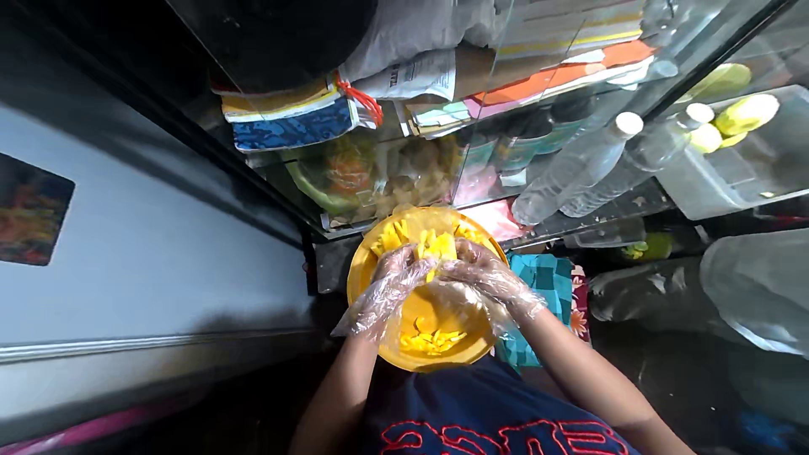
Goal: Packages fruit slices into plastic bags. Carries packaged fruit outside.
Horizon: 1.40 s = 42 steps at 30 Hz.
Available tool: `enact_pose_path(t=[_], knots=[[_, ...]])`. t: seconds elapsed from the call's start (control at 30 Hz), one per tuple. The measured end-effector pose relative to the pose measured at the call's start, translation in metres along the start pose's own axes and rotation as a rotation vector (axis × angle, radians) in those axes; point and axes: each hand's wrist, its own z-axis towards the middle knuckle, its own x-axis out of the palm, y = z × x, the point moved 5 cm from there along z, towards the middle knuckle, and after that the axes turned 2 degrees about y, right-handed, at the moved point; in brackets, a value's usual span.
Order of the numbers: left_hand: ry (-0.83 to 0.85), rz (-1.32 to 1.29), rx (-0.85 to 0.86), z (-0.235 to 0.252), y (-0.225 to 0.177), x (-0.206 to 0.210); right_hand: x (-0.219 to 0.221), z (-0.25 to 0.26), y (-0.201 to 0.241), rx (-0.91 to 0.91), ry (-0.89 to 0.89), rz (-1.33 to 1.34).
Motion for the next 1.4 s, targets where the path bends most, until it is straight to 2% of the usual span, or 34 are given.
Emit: enact_pose_path(t=[0.1,0.27,0.37,0.47,0.57,0.73,0.83,0.93,1.03,1.1,1.17,1.27,1.4], knots=[[0.032,0.012,0.002,-0.003,0.002,0.0,0.003,-0.002,-0.001,-0.016,-0.016,-0.071],[0.034,0.152,0.026,-0.008,0.006,-0.01,0.012,-0.007,-0.003,-0.065,-0.001,0.01],[0.013,0.288,0.067,-0.015,0.0,-0.017,0.02,-0.009,0.009,-0.041,-0.025,-0.141],[-0.006,0.315,0.126,-0.017,-0.006,-0.023,0.024,-0.005,0.018,-0.065,-0.026,-0.215],[0.033,0.172,0.132,-0.021,0.0,-0.025,0.026,-0.004,0.017,-0.117,-0.028,-0.207],[0.108,-0.263,0.075,-0.024,0.013,-0.023,0.026,-0.001,0.015,-0.14,-0.006,-0.128],[0.078,-0.329,0.064,-0.027,0.017,-0.021,0.027,-0.002,0.014,-0.08,-0.063,-0.132],[0.1,-0.359,0.064,-0.011,0.031,-0.018,0.032,-0.002,0.019,-0.108,-0.098,-0.277],[0.003,-0.283,0.069,-0.013,0.035,-0.028,0.029,-0.004,0.023,-0.143,-0.018,-0.394],[-0.091,-0.196,0.056,-0.025,0.036,-0.042,0.023,-0.005,0.02,-0.088,0.028,-0.466],[-0.166,-0.191,0.061,-0.032,0.046,-0.057,0.022,-0.003,0.001,0.069,0.127,-0.608],[-0.193,-0.312,0.187,-0.034,0.055,-0.07,0.039,-0.001,-0.047,0.327,0.433,-0.848],[-0.195,-0.416,0.143,-0.048,0.065,-0.069,0.063,0.0,-0.09,0.215,0.64,-1.085]])
